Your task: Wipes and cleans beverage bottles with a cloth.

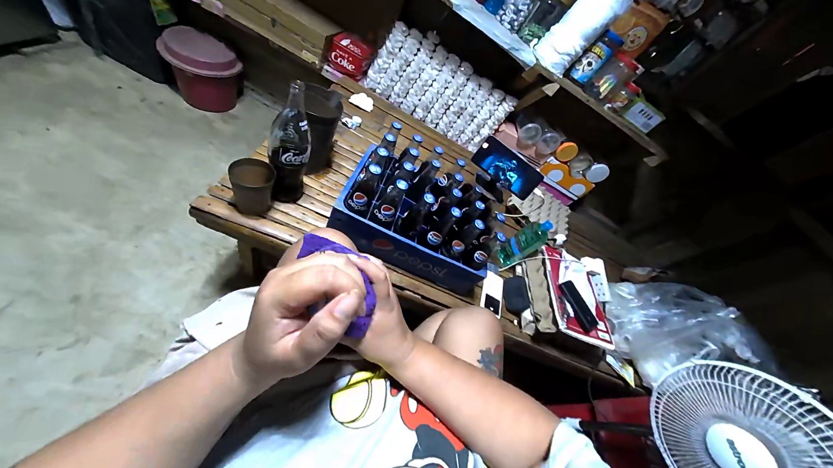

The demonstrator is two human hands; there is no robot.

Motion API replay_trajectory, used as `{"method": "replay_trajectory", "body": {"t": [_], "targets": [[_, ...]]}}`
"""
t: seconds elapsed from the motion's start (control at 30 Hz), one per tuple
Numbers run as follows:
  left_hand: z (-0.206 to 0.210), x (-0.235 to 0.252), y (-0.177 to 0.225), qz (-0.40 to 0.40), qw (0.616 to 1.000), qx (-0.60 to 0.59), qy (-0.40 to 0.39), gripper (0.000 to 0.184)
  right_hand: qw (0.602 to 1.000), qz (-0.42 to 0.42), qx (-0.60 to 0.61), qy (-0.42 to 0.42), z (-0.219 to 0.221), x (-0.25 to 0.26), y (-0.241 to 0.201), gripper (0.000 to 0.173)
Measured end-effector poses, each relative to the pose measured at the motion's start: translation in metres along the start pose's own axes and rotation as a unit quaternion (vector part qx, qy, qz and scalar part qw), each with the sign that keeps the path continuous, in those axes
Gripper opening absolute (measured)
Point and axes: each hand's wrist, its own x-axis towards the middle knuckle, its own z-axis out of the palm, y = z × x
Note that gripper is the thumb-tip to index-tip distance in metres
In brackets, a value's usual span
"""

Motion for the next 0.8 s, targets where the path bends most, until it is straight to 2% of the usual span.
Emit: {"method": "replay_trajectory", "body": {"t": [0.17, 0.33, 0.43, 0.8], "targets": [[0.001, 0.001, -0.005, 0.01, 0.999, 0.028, 0.016, 0.029, 0.999, 0.045, -0.015, -0.016, 0.0, 0.001, 0.002, 0.074], [0.001, 0.003, -0.01, 0.02, 0.999, 0.038, 0.025, 0.027, 0.987, 0.153, -0.015, -0.057, -0.003, 0.002, 0.003, 0.079], [0.002, 0.007, -0.012, 0.013, 0.999, 0.035, 0.029, 0.026, 0.979, 0.189, -0.016, -0.074, -0.004, 0.003, 0.005, 0.083], [0.004, 0.008, -0.015, 0.025, 0.998, 0.06, 0.023, 0.026, 0.977, 0.202, -0.015, -0.071, -0.004, 0.003, 0.004, 0.082]]}}
